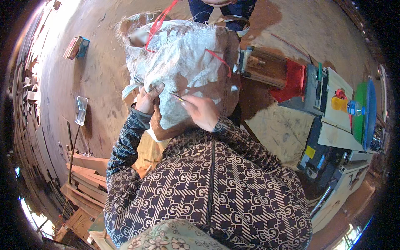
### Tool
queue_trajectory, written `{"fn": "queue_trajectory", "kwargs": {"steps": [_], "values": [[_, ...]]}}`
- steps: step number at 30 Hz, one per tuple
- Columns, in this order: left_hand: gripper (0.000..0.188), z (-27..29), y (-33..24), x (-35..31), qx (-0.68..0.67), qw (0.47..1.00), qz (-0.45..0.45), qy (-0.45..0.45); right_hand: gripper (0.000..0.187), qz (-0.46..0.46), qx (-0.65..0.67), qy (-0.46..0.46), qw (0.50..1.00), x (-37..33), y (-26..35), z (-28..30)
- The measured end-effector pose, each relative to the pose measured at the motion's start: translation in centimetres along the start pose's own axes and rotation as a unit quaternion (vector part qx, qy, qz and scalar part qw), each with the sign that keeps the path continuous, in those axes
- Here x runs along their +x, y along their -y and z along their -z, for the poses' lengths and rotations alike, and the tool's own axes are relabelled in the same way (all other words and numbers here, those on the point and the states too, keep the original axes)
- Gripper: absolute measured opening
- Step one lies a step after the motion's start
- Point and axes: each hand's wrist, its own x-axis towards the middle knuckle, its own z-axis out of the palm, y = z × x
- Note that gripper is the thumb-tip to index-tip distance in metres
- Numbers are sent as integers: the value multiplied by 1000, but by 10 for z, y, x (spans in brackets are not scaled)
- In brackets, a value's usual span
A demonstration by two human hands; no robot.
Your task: The person sews a large white sack using a needle and red thread. They pull the thread through the fabric repeatedly to stitch the sack closed while another person assists by holding the sack open.
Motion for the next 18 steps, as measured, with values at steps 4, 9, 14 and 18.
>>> {"fn": "queue_trajectory", "kwargs": {"steps": [4, 9, 14, 18], "values": [[43, -2, 7, -7, -131, 990, 45, 9, 21, -8, -7, 10, 1000, -14, 4, 3], [49, -12, -8, -13, 141, 980, -134, 39, 19, -16, 0, -9, 1000, -17, 7, -1], [47, -22, 4, -14, -116, 993, -15, 1, 16, -68, -28, 30, 997, -9, 8, 4], [39, -17, 3, -15, -58, 998, -31, -1, 16, -21, -54, 40, 998, -5, 8, -2]]}}
